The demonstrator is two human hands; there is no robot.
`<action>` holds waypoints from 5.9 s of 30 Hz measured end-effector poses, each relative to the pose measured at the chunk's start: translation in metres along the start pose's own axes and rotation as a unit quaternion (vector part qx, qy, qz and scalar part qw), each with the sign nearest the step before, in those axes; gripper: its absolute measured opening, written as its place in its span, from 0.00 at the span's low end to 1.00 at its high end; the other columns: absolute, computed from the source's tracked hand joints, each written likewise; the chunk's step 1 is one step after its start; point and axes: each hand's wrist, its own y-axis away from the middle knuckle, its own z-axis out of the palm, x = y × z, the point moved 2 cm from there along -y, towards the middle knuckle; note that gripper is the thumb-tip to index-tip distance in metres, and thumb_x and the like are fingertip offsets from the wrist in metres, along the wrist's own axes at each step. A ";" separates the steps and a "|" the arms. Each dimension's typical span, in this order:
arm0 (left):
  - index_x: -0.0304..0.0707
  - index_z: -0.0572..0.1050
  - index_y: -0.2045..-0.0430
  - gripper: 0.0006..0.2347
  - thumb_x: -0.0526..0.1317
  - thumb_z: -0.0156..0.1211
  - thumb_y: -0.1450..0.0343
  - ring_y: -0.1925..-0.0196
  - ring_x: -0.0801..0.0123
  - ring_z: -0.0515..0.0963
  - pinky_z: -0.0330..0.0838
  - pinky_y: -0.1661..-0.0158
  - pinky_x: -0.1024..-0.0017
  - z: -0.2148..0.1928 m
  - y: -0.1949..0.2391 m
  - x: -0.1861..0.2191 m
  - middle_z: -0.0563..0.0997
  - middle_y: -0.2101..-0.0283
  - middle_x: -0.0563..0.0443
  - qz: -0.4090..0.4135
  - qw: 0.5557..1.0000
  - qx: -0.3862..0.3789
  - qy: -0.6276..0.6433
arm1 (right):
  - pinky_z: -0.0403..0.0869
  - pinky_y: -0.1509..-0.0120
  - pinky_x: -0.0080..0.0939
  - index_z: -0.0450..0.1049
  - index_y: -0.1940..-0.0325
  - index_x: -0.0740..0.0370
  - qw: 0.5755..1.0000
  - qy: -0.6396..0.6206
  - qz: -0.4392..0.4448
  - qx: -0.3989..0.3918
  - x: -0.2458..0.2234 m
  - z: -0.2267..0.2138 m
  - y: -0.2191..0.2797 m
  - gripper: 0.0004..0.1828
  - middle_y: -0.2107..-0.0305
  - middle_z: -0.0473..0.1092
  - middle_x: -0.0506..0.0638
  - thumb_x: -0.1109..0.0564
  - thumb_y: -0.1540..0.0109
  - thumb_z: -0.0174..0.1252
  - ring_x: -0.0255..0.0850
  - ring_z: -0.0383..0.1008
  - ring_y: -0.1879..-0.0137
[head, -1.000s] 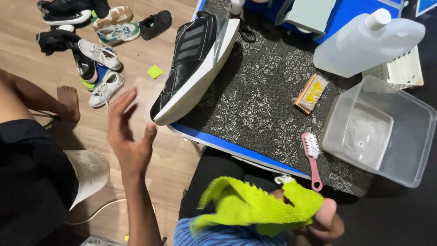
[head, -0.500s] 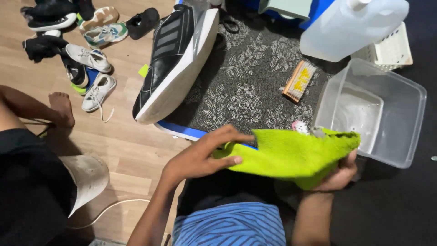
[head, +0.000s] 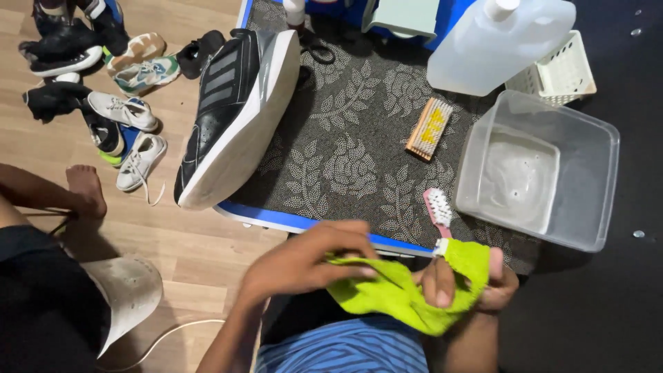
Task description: The person cleans a black sneaker by scrubbing the upper and sole with a pink brush dipped in soapy water. They then wipe the shoe with a yellow cloth to remove the soap and dirt.
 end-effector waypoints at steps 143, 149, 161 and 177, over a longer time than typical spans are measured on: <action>0.44 0.66 0.76 0.12 0.44 0.53 0.23 0.69 0.83 0.60 0.54 0.68 0.77 -0.042 -0.026 -0.038 0.61 0.73 0.66 -0.020 0.920 0.391 0.002 | 0.59 0.62 0.39 0.81 0.45 0.68 0.448 0.785 -0.099 0.416 -0.036 0.068 -0.030 0.14 0.71 0.67 0.51 0.56 0.29 0.58 0.39 0.60 0.68; 0.31 0.79 0.74 0.10 0.35 0.56 0.24 0.79 0.77 0.66 0.68 0.75 0.76 -0.024 -0.015 -0.067 0.71 0.85 0.53 0.045 0.901 0.422 0.095 | 0.66 0.70 0.38 0.81 0.48 0.67 0.568 0.697 -0.272 0.343 0.011 0.021 -0.090 0.13 0.73 0.76 0.59 0.57 0.34 0.61 0.39 0.69 0.75; 0.32 0.79 0.74 0.11 0.36 0.54 0.23 0.78 0.76 0.67 0.69 0.76 0.76 -0.021 -0.008 -0.068 0.72 0.85 0.52 0.080 0.880 0.451 0.123 | 0.60 0.80 0.37 0.84 0.54 0.65 0.568 0.714 -0.322 0.251 0.018 0.005 -0.096 0.13 0.87 0.69 0.52 0.55 0.39 0.67 0.36 0.60 0.86; 0.30 0.83 0.62 0.11 0.37 0.53 0.23 0.71 0.77 0.68 0.69 0.69 0.79 -0.022 0.000 -0.122 0.77 0.78 0.53 0.062 0.873 0.451 0.175 | 0.66 0.81 0.38 0.86 0.66 0.65 0.606 0.708 -0.306 0.195 0.034 0.003 -0.092 0.12 0.87 0.72 0.51 0.58 0.51 0.75 0.43 0.66 0.88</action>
